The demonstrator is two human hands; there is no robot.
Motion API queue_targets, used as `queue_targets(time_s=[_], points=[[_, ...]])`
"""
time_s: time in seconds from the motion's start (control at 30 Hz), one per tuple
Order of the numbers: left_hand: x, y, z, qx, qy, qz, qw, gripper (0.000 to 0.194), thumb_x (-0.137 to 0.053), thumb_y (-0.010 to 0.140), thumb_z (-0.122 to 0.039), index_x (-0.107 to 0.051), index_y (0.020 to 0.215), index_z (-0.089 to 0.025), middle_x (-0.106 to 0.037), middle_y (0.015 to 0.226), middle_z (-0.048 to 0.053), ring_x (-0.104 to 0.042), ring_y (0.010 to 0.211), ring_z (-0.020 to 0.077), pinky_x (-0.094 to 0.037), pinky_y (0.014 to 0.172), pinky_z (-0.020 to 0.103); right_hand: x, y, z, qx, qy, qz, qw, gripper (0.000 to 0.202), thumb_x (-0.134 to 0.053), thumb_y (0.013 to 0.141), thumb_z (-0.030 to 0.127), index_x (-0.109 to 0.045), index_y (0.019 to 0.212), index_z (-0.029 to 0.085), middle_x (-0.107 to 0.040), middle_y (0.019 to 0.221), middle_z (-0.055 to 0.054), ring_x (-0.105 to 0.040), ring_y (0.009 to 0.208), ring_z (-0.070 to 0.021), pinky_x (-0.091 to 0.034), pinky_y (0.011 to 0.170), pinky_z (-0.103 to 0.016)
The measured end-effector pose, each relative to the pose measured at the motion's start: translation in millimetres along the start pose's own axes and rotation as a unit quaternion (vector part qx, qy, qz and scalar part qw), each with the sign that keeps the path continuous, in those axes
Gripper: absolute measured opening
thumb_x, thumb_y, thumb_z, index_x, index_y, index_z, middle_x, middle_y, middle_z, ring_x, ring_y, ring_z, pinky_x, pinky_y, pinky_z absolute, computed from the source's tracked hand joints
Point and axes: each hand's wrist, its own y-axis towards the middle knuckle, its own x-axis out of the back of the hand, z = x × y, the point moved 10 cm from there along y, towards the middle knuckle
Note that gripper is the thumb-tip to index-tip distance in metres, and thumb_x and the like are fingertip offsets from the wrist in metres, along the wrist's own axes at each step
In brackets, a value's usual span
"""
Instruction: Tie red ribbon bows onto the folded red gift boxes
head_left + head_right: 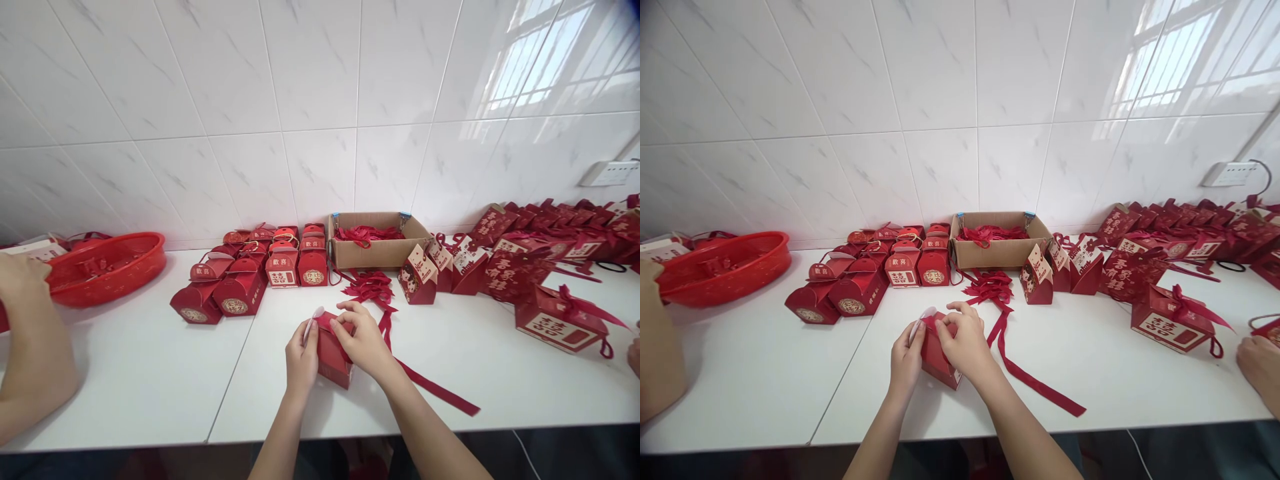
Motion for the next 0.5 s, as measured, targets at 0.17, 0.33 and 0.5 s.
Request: queue_targets(time_s=[0.17, 0.33, 0.5], points=[[1.5, -0.5, 0.4, 0.004, 0.021, -0.006, 1.000, 0.043, -0.052, 0.087, -0.046, -0.063, 0.119, -0.020, -0.064, 0.125, 0.009, -0.059, 0.113, 0.0240, -0.046, 0.092, 0.031, 0.0, 1.1, -2.5, -0.013, 0.017, -0.008, 1.000, 0.022, -0.054, 0.084, 0.028, -0.064, 0.067, 0.018, -0.058, 0.114, -0.011, -0.054, 0.112, -0.0246, -0.040, 0.096, -0.040], [2.0, -0.1, -1.4, -0.003, 0.026, -0.005, 1.000, 0.042, -0.052, 0.087, -0.046, -0.063, 0.118, -0.020, -0.065, 0.123, 0.009, -0.060, 0.111, 0.0241, -0.047, 0.091, 0.031, -0.9, 2.2, -2.1, -0.011, 0.012, -0.011, 1.000, 0.021, -0.054, 0.084, 0.028, -0.065, 0.068, 0.019, -0.059, 0.114, -0.011, -0.055, 0.112, -0.0248, -0.039, 0.097, -0.040], [1.8, -0.6, -2.1, 0.001, 0.032, 0.001, 0.999, 0.042, -0.052, 0.087, -0.046, -0.063, 0.119, -0.021, -0.064, 0.124, 0.009, -0.059, 0.113, 0.0243, -0.046, 0.094, 0.033, -4.2, 4.3, -0.6, -0.016, 0.001, 0.001, 1.000, 0.020, -0.055, 0.083, 0.027, -0.066, 0.068, 0.019, -0.059, 0.115, -0.011, -0.054, 0.114, -0.0264, -0.038, 0.099, -0.042]])
